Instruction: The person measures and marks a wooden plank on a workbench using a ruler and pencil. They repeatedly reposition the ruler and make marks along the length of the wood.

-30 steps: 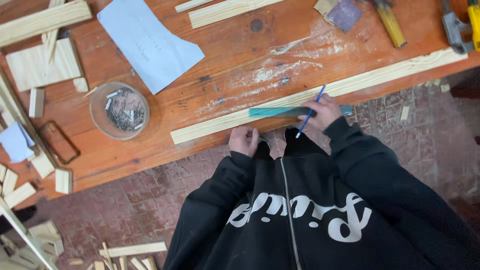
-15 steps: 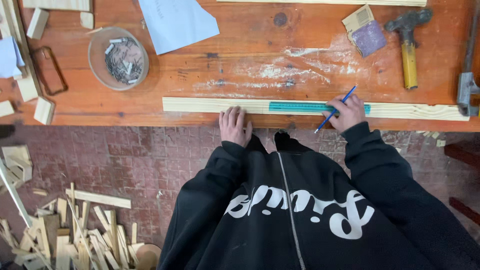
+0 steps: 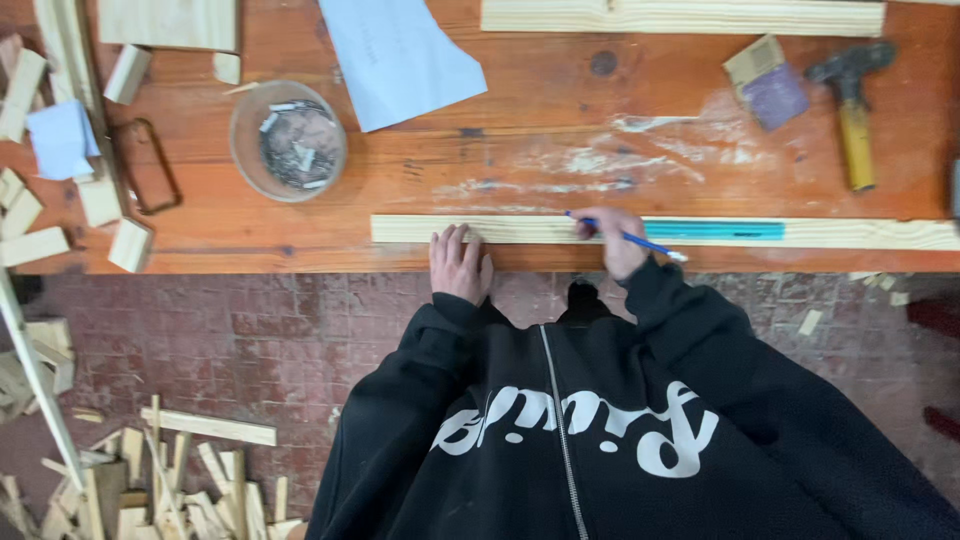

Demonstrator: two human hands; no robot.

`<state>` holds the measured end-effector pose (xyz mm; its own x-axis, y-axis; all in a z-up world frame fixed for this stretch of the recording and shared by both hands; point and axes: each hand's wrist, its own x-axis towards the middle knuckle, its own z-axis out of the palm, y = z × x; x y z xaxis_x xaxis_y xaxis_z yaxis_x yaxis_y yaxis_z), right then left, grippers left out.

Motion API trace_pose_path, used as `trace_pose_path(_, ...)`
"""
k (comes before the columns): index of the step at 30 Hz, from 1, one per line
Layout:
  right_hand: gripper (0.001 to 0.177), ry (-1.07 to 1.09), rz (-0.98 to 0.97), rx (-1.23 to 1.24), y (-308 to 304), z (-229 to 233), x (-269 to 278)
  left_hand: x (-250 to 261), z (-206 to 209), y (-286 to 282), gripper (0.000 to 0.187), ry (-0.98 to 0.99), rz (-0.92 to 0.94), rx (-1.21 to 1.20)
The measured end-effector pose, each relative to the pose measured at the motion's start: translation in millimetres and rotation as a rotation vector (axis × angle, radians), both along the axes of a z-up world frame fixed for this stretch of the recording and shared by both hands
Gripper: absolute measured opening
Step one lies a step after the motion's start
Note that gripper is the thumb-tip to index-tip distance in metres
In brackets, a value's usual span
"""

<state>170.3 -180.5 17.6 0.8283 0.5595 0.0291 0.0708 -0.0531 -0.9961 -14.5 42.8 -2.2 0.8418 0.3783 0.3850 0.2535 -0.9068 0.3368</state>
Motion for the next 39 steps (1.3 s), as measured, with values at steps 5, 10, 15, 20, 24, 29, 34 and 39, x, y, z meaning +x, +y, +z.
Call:
trace_pose_path(5, 0.016, -0.035, -0.124, -0.092, 93, 21, -57, -13, -5, 56, 0.039, -0.006, -0.173, 0.027)
trace_pose_path(10, 0.019, 0.000, -0.286, -0.007, 124, 10, -80, -18, -2, 82, 0.041, 0.015, -0.349, 0.047)
trace_pose_path(15, 0.009, 0.065, -0.447, 0.039, 127, 11, -95, -14, -9, 89, 0.053, 0.022, -0.518, 0.041)
trace_pose_path(20, 0.010, 0.173, -0.451, -0.006, 116, -11, -107, -13, -6, 86, 0.054, 0.044, -0.585, 0.006)
trace_pose_path(24, 0.011, 0.224, -0.450, -0.013, 117, -26, -109, -11, -6, 90, 0.057, 0.125, -0.645, -0.018)
trace_pose_path(29, 0.014, 0.049, -0.513, -0.059, 123, -12, -104, -8, -5, 93, 0.052, 0.057, -0.653, -0.044)
trace_pose_path(34, 0.017, -0.055, -0.469, -0.067, 124, -7, -95, -6, -11, 90, 0.046, 0.040, -0.621, -0.048)
trace_pose_path(39, 0.013, -0.063, -0.438, -0.138, 129, -14, -97, -4, -14, 84, 0.038, -0.037, -0.539, -0.043)
